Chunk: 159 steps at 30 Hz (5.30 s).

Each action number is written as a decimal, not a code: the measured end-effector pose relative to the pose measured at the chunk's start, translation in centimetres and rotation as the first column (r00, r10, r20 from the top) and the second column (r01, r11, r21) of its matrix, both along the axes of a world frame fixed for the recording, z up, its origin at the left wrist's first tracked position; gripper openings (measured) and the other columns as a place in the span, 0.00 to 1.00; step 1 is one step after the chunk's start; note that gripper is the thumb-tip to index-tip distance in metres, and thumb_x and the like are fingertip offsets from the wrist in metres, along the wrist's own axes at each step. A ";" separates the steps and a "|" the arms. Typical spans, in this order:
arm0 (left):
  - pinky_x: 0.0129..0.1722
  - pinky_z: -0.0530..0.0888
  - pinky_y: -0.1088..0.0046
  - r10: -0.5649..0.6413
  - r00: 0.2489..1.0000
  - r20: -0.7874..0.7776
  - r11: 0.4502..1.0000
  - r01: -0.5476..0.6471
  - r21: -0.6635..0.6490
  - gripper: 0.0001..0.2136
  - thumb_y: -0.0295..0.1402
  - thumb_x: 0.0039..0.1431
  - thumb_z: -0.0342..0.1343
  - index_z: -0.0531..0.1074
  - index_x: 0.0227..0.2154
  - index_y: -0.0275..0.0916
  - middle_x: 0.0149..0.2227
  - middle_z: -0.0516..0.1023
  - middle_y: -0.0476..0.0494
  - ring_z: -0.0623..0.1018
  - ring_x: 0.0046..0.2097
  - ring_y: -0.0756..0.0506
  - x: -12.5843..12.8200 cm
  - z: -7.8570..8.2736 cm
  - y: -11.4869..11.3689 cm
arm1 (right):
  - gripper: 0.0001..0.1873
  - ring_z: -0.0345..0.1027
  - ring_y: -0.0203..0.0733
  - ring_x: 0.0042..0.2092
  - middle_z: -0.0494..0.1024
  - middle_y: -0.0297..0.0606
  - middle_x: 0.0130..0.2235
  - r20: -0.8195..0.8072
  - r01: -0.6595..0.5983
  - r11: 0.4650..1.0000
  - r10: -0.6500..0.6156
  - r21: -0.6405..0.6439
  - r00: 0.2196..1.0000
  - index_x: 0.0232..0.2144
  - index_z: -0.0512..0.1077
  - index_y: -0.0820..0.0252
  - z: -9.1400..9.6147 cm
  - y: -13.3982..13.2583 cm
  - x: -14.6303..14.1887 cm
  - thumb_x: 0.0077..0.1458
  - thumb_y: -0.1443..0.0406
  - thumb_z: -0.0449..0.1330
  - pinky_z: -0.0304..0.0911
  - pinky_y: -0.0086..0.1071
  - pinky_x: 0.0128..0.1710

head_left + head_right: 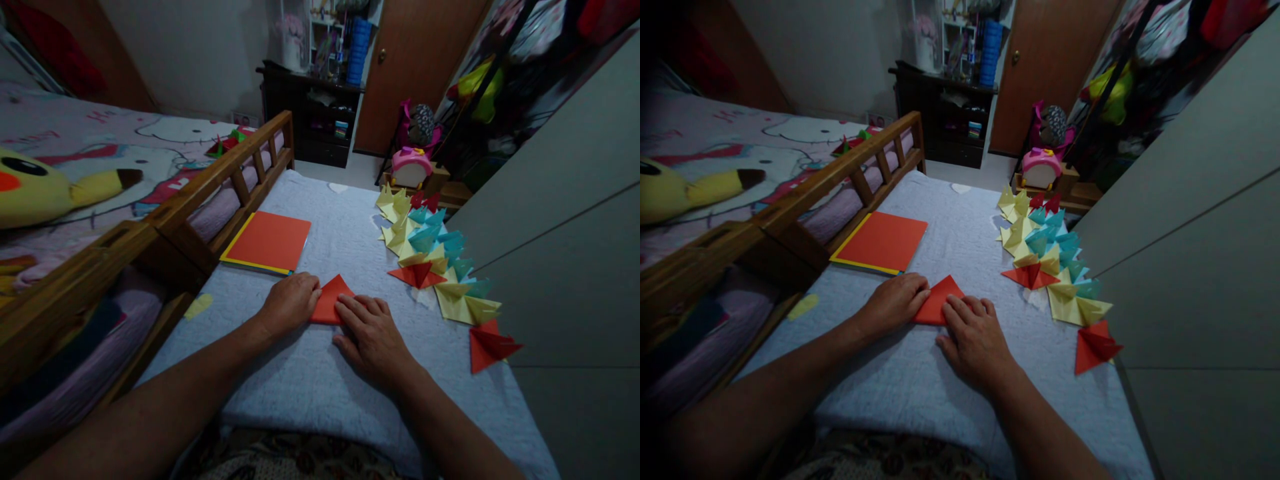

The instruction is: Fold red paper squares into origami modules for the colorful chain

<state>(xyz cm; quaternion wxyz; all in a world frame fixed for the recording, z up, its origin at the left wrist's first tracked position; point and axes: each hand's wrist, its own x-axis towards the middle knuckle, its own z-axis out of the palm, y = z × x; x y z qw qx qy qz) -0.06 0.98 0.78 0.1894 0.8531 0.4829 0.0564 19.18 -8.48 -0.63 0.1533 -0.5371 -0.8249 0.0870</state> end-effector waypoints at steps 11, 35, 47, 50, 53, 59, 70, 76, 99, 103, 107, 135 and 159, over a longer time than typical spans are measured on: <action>0.43 0.71 0.67 0.005 0.999 -0.035 1.000 -0.004 0.014 0.11 0.29 0.68 0.48 0.75 0.35 0.35 0.39 0.81 0.38 0.79 0.43 0.41 0.1 0.0 0.0 | 0.26 0.60 0.54 0.63 0.69 0.41 0.65 0.023 -0.016 0.999 0.017 -0.045 1.000 0.63 0.65 0.56 -0.1 -0.1 0.1 0.65 0.58 0.56 0.50 0.51 0.61; 0.40 0.72 0.65 0.027 0.989 -0.145 0.978 0.004 0.210 0.08 0.31 0.68 0.50 0.74 0.36 0.36 0.37 0.79 0.40 0.78 0.42 0.39 0.4 -0.6 -0.7 | 0.27 0.58 0.50 0.66 0.67 0.39 0.66 0.090 -0.026 0.998 0.031 -0.056 0.996 0.63 0.64 0.55 0.1 0.0 -0.2 0.66 0.54 0.54 0.51 0.49 0.62; 0.40 0.73 0.62 -0.256 0.959 -0.124 0.903 0.283 0.323 0.07 0.27 0.67 0.52 0.75 0.35 0.36 0.36 0.77 0.41 0.75 0.40 0.40 -0.1 -0.1 -3.6 | 0.27 0.58 0.53 0.66 0.68 0.41 0.66 0.135 -0.018 0.999 0.022 -0.033 0.991 0.63 0.64 0.53 0.1 -0.2 -0.5 0.66 0.51 0.54 0.50 0.51 0.63; 0.45 0.75 0.61 -0.347 0.931 -0.116 0.871 0.366 0.329 0.09 0.27 0.67 0.50 0.75 0.43 0.34 0.42 0.79 0.40 0.77 0.43 0.41 -1.1 -1.0 -5.7 | 0.26 0.58 0.54 0.66 0.68 0.41 0.66 0.144 -0.011 1.000 0.015 -0.029 0.989 0.62 0.66 0.53 0.0 -0.2 -0.5 0.66 0.52 0.54 0.50 0.52 0.63; 0.54 0.73 0.58 -0.366 0.925 -0.103 0.828 0.374 0.419 0.16 0.31 0.70 0.48 0.70 0.54 0.29 0.53 0.77 0.34 0.75 0.55 0.38 -2.2 -2.2 -6.9 | 0.26 0.58 0.54 0.66 0.67 0.42 0.66 0.146 -0.013 0.999 0.018 -0.035 0.989 0.62 0.66 0.54 0.1 -0.3 -0.6 0.66 0.52 0.54 0.48 0.53 0.64; 0.57 0.72 0.57 -0.362 0.920 -0.148 0.810 0.389 0.439 0.17 0.32 0.70 0.47 0.70 0.56 0.30 0.58 0.75 0.33 0.74 0.59 0.38 -4.2 -2.8 -6.9 | 0.26 0.55 0.55 0.67 0.65 0.43 0.67 0.196 -0.037 0.998 0.047 -0.052 0.979 0.63 0.64 0.49 0.4 -0.4 -0.7 0.67 0.50 0.52 0.46 0.57 0.64; 0.48 0.76 0.58 -0.198 0.971 -0.138 0.845 0.240 0.478 0.09 0.29 0.67 0.53 0.76 0.43 0.33 0.46 0.80 0.35 0.78 0.47 0.38 -8.0 -1.9 -7.4 | 0.29 0.53 0.59 0.68 0.62 0.48 0.68 0.235 -0.061 0.996 0.073 -0.058 0.969 0.63 0.65 0.49 0.4 -0.4 -0.6 0.64 0.47 0.54 0.43 0.60 0.65; 0.46 0.76 0.57 -0.090 0.987 -0.130 0.867 0.142 0.478 0.08 0.30 0.66 0.53 0.76 0.41 0.34 0.43 0.80 0.35 0.78 0.44 0.38 -8.7 -1.3 -7.7 | 0.32 0.53 0.62 0.68 0.62 0.46 0.68 0.248 -0.079 0.996 0.085 -0.035 0.965 0.64 0.63 0.42 0.2 -0.4 -0.7 0.61 0.44 0.56 0.45 0.62 0.65; 0.53 0.76 0.59 -0.337 0.934 -0.115 0.856 0.355 0.375 0.15 0.29 0.66 0.54 0.69 0.54 0.32 0.52 0.77 0.34 0.77 0.52 0.39 -4.4 -2.3 -7.1 | 0.31 0.51 0.66 0.68 0.61 0.43 0.69 0.234 -0.072 0.997 0.075 -0.024 0.969 0.63 0.66 0.38 0.0 -1.0 0.7 0.59 0.45 0.60 0.41 0.66 0.65; 0.54 0.76 0.58 -0.333 0.939 -0.091 0.874 0.343 0.345 0.14 0.29 0.67 0.54 0.69 0.54 0.35 0.53 0.77 0.34 0.77 0.53 0.39 -4.5 -2.1 -7.1 | 0.30 0.50 0.67 0.69 0.60 0.42 0.69 0.250 -0.039 0.999 0.042 -0.018 0.967 0.63 0.66 0.37 0.0 -1.7 2.2 0.60 0.47 0.61 0.40 0.67 0.65; 0.53 0.76 0.59 -0.337 0.936 -0.100 0.864 0.349 0.363 0.14 0.29 0.67 0.53 0.70 0.54 0.34 0.52 0.77 0.35 0.77 0.52 0.39 -4.4 -2.2 -7.0 | 0.29 0.50 0.66 0.69 0.61 0.41 0.69 0.269 -0.005 1.000 0.004 0.004 0.963 0.62 0.67 0.37 -0.2 -2.5 3.8 0.59 0.47 0.62 0.40 0.66 0.65; 0.43 0.76 0.63 -0.376 0.901 -0.216 0.843 0.429 0.325 0.18 0.30 0.68 0.53 0.65 0.59 0.40 0.44 0.76 0.40 0.76 0.44 0.41 -3.8 -0.9 -6.7 | 0.16 0.66 0.50 0.53 0.76 0.48 0.53 -0.009 -0.074 0.991 0.076 0.113 0.997 0.51 0.73 0.62 2.0 -3.6 3.0 0.63 0.69 0.54 0.64 0.46 0.55; 0.41 0.74 0.63 -0.213 0.963 -0.168 0.869 0.265 0.419 0.08 0.28 0.65 0.55 0.73 0.45 0.34 0.43 0.78 0.38 0.76 0.43 0.40 -7.3 -1.9 -7.3 | 0.30 0.66 0.57 0.47 0.74 0.46 0.50 0.317 -0.007 0.998 0.027 -0.065 0.948 0.62 0.66 0.44 2.5 -1.6 -2.5 0.61 0.45 0.58 0.61 0.47 0.44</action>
